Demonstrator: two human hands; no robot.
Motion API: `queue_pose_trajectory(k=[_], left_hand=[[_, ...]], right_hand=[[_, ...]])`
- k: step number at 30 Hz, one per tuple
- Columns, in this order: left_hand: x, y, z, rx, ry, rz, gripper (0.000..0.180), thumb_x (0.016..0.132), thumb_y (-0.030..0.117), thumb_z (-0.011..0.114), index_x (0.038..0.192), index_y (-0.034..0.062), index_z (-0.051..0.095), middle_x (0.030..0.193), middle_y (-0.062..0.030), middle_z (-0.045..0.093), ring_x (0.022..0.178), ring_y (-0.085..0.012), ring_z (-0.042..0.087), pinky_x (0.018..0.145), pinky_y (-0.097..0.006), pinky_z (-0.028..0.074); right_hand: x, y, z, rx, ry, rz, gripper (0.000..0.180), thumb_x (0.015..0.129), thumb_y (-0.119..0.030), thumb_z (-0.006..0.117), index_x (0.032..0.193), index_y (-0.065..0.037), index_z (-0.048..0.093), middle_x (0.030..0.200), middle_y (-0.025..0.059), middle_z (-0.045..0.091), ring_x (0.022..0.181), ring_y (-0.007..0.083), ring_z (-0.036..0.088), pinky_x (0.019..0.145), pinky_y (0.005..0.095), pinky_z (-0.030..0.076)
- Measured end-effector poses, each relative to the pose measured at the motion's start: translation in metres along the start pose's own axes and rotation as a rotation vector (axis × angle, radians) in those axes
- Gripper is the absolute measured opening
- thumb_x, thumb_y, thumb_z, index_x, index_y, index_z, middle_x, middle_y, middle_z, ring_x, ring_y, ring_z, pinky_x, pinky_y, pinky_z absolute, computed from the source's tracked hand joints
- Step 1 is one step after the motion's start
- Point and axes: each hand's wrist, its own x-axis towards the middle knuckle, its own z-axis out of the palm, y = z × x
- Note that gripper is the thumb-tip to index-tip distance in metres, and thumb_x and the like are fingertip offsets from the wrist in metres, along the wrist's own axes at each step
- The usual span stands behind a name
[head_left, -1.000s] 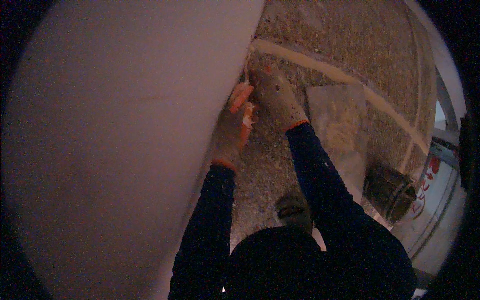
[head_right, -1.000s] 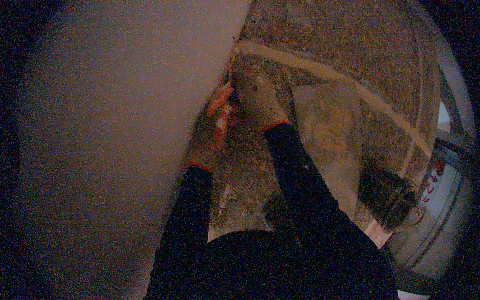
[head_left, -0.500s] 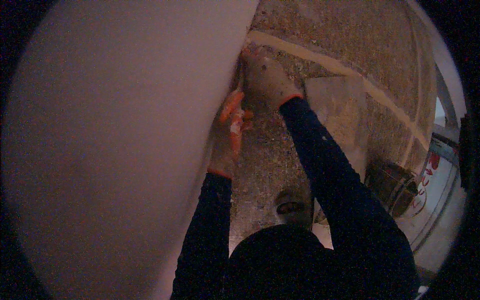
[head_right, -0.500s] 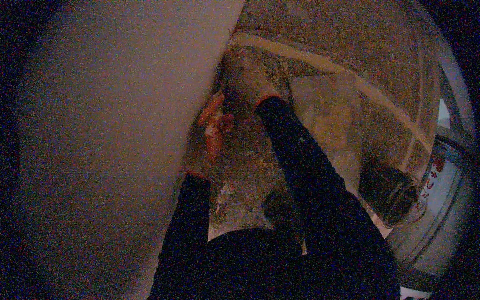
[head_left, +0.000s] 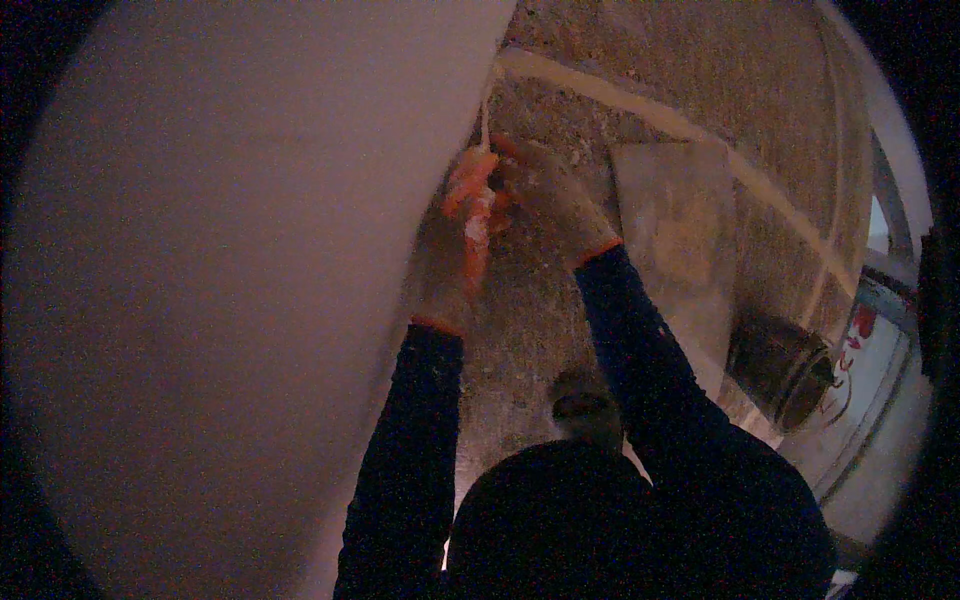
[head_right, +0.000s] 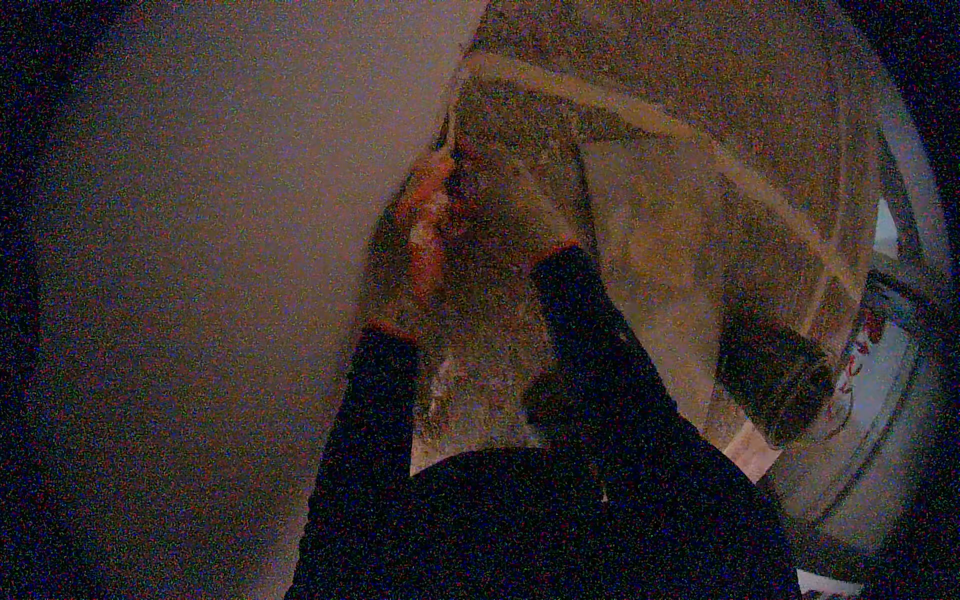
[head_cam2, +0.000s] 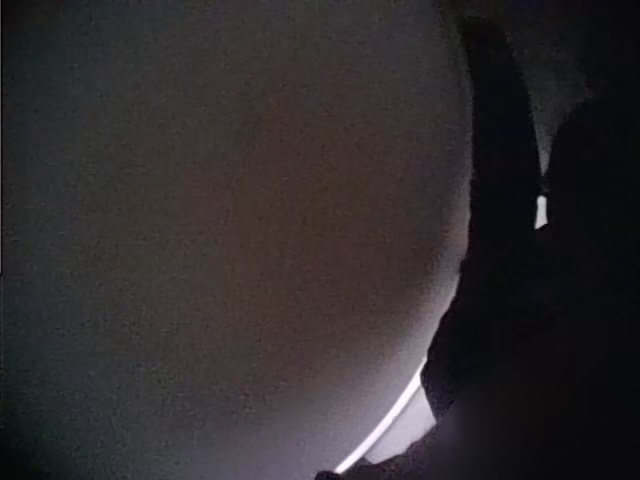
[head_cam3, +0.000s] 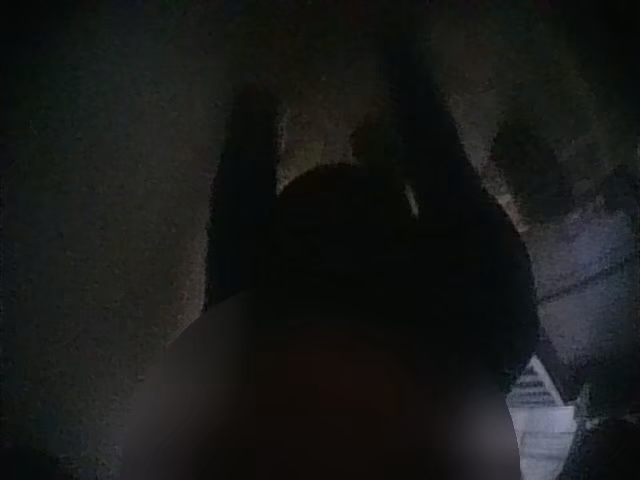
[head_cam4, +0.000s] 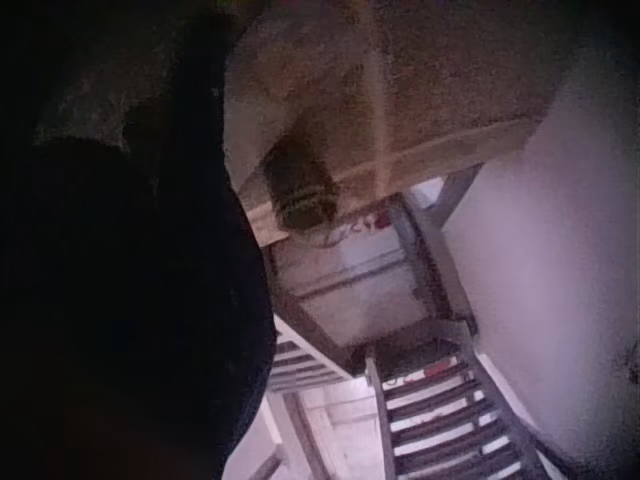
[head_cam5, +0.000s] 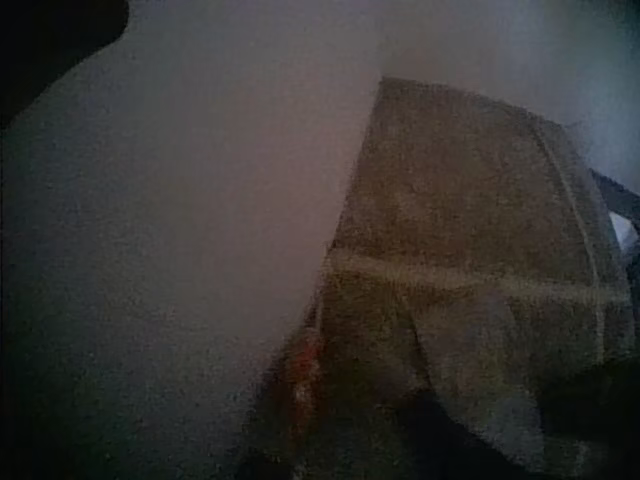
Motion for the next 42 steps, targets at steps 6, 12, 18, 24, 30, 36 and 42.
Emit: queue_pose_trajectory(k=[6, 12, 18, 24, 30, 36, 42], left_hand=[[-0.005, 0.009, -0.010, 0.447, 0.024, 0.236, 0.040, 0.106, 0.021, 0.050, 0.143, 0.0072, 0.055, 0.146, -0.0130, 0.055, 0.128, -0.0233, 0.057, 0.105, -0.037, 0.049], [-0.010, 0.024, 0.001, 0.046, 0.033, -0.023, 0.040, 0.106, 0.020, 0.051, 0.142, 0.0047, 0.056, 0.141, -0.0133, 0.058, 0.121, -0.0215, 0.060, 0.102, -0.036, 0.050], [-0.025, 0.028, 0.000, 0.008, 0.114, 0.071, 0.041, 0.106, 0.025, 0.053, 0.140, 0.0019, 0.057, 0.136, -0.0123, 0.060, 0.115, -0.0211, 0.062, 0.100, -0.035, 0.051], [-0.019, 0.000, 0.000, 0.002, 0.060, 0.080, 0.045, 0.109, 0.029, 0.049, 0.145, 0.0033, 0.051, 0.139, -0.0125, 0.058, 0.116, -0.0224, 0.061, 0.102, -0.036, 0.051], [-0.009, -0.007, 0.006, -0.602, 0.017, -0.035, 0.041, 0.111, 0.027, 0.044, 0.145, 0.0049, 0.051, 0.147, -0.0114, 0.053, 0.121, -0.0229, 0.059, 0.102, -0.036, 0.052], [-0.001, 0.002, 0.008, -0.021, 0.029, 0.240, 0.037, 0.109, 0.022, 0.047, 0.141, 0.0053, 0.056, 0.148, -0.0090, 0.053, 0.123, -0.0203, 0.060, 0.097, -0.030, 0.052], [0.003, -0.014, 0.003, -0.151, -0.076, 0.058, 0.043, 0.108, 0.029, 0.049, 0.144, 0.0066, 0.055, 0.146, -0.0071, 0.055, 0.116, -0.0180, 0.062, 0.093, -0.030, 0.051]], right_hand=[[0.016, -0.009, 0.024, -0.790, 0.227, -0.184, 0.040, 0.094, -0.013, 0.057, 0.134, -0.008, 0.059, 0.115, 0.0237, 0.068, 0.103, 0.0416, 0.068, 0.085, 0.0497, 0.057], [0.033, 0.006, 0.013, -0.791, 0.244, -0.128, 0.040, 0.096, -0.017, 0.053, 0.136, -0.009, 0.058, 0.114, 0.0236, 0.069, 0.102, 0.0425, 0.068, 0.083, 0.0529, 0.057], [0.042, -0.001, 0.016, -0.940, 0.266, -0.138, 0.043, 0.099, -0.019, 0.050, 0.141, -0.010, 0.056, 0.116, 0.0241, 0.069, 0.106, 0.0419, 0.068, 0.088, 0.0522, 0.056], [0.050, 0.006, 0.008, -0.689, 0.349, -0.322, 0.039, 0.102, -0.023, 0.048, 0.137, -0.010, 0.060, 0.119, 0.0205, 0.069, 0.109, 0.0431, 0.066, 0.091, 0.0523, 0.054], [0.065, 0.002, -0.012, -0.763, 0.305, -0.224, 0.039, 0.102, -0.025, 0.053, 0.137, -0.009, 0.061, 0.120, 0.0203, 0.069, 0.110, 0.0416, 0.066, 0.095, 0.0492, 0.053], [0.012, 0.008, -0.013, 0.547, 0.026, 0.304, 0.034, 0.104, -0.030, 0.058, 0.130, -0.009, 0.066, 0.118, 0.0111, 0.069, 0.110, 0.0277, 0.065, 0.097, 0.0401, 0.054], [0.037, 0.048, -0.011, 0.527, 0.038, 0.382, 0.039, 0.100, -0.041, 0.066, 0.123, -0.010, 0.070, 0.092, -0.0013, 0.069, 0.076, 0.0081, 0.060, 0.064, 0.0284, 0.051]])
